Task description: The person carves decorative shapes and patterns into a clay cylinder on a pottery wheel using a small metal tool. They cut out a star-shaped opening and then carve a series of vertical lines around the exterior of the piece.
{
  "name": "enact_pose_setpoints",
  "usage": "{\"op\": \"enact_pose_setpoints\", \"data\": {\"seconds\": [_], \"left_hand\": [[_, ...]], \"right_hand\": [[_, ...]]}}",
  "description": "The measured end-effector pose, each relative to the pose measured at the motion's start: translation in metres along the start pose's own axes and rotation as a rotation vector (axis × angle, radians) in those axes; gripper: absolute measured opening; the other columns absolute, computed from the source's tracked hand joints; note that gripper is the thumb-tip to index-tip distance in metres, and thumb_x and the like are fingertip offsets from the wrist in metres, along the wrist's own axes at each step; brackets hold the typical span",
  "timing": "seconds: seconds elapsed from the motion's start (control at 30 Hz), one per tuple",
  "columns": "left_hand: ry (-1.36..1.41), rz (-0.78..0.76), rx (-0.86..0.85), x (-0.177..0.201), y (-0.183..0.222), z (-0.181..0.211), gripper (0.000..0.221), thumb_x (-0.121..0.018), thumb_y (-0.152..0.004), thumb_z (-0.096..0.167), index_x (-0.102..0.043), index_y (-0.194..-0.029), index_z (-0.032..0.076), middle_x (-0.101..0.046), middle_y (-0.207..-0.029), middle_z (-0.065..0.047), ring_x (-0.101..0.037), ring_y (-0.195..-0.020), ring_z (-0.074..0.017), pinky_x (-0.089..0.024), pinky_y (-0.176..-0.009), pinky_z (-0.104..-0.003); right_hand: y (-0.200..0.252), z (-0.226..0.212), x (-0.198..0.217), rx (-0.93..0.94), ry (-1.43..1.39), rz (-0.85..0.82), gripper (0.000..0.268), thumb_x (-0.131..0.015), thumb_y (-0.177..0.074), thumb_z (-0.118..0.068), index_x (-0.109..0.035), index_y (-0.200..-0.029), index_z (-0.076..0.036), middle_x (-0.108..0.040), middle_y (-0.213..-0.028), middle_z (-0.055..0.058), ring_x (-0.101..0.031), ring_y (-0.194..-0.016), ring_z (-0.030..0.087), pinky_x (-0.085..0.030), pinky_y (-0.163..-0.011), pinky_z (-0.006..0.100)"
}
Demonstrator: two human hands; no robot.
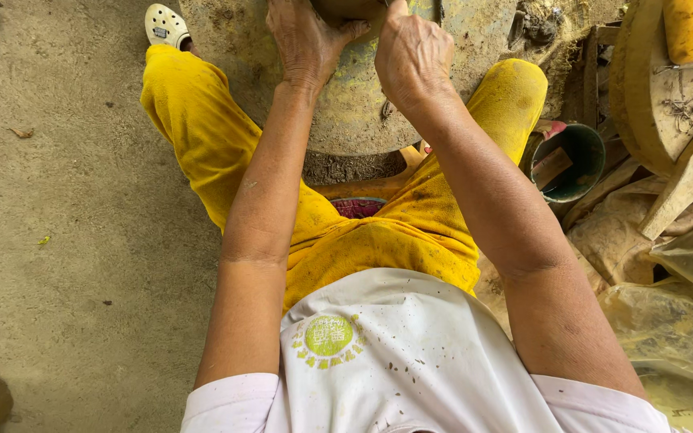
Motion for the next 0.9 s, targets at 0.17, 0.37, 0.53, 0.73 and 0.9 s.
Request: {"op": "enact_pose_setpoints", "data": {"seconds": [0.17,0.37,0.53,0.73,0.9], "left_hand": [[0.005,-0.042,0.051,0.001,-0.002,0.0,0.096,-0.106,-0.067,0.056,-0.048,-0.134,0.019,-0.06,-0.128,-0.006,-0.058,-0.123,-0.0306,-0.046,-0.1,-0.055],[0.023,-0.039,0.117,0.011,-0.011,0.012,0.131,-0.106,-0.056,0.06,-0.029,-0.146,0.003,-0.041,-0.146,-0.022,-0.041,-0.137,-0.0416,-0.042,-0.106,-0.059],[-0.018,-0.084,0.142,0.003,-0.004,0.002,0.138,-0.106,-0.058,0.064,-0.025,-0.15,0.001,-0.036,-0.15,-0.025,-0.037,-0.141,-0.0435,-0.038,-0.111,-0.06],[-0.022,-0.134,0.133,-0.006,-0.004,-0.011,0.138,-0.099,-0.061,0.068,-0.017,-0.154,0.007,-0.036,-0.153,-0.021,-0.037,-0.144,-0.0398,-0.039,-0.112,-0.06],[-0.062,-0.22,0.102,0.012,-0.022,-0.018,0.135,-0.104,-0.057,0.061,-0.022,-0.152,0.012,-0.036,-0.152,-0.021,-0.038,-0.14,-0.0404,-0.039,-0.109,-0.061]], "right_hand": [[-0.01,0.0,-0.01,0.011,-0.021,0.061,0.019,-0.043,-0.095,0.004,-0.056,-0.108,0.005,-0.057,-0.059,0.006,-0.051,-0.045,0.012,-0.046,-0.035,0.032],[0.003,0.004,-0.029,-0.012,-0.083,0.126,0.021,-0.039,-0.105,-0.001,-0.052,-0.091,-0.008,-0.052,-0.055,0.001,-0.043,-0.042,0.009,-0.037,-0.034,0.031],[0.017,0.006,-0.033,-0.038,-0.055,0.161,0.017,-0.039,-0.104,-0.003,-0.051,-0.093,-0.005,-0.053,-0.054,0.002,-0.041,-0.039,0.007,-0.031,-0.03,0.028],[0.068,0.02,-0.014,-0.096,-0.447,0.127,0.02,-0.044,-0.112,-0.017,-0.053,-0.102,-0.002,-0.055,-0.057,0.004,-0.041,-0.037,0.011,-0.029,-0.027,0.03],[0.059,0.022,-0.012,-0.316,-1.73,-0.144,0.019,-0.048,-0.113,-0.013,-0.056,-0.097,-0.006,-0.059,-0.071,0.004,-0.049,-0.054,0.011,-0.042,-0.047,0.028]]}}
Point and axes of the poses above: each hand's wrist, its own y-axis away from the middle knuckle, its own x-axis out of the back of the hand, z = x × y, the point moved 6 cm from there along -y, towards the middle knuckle
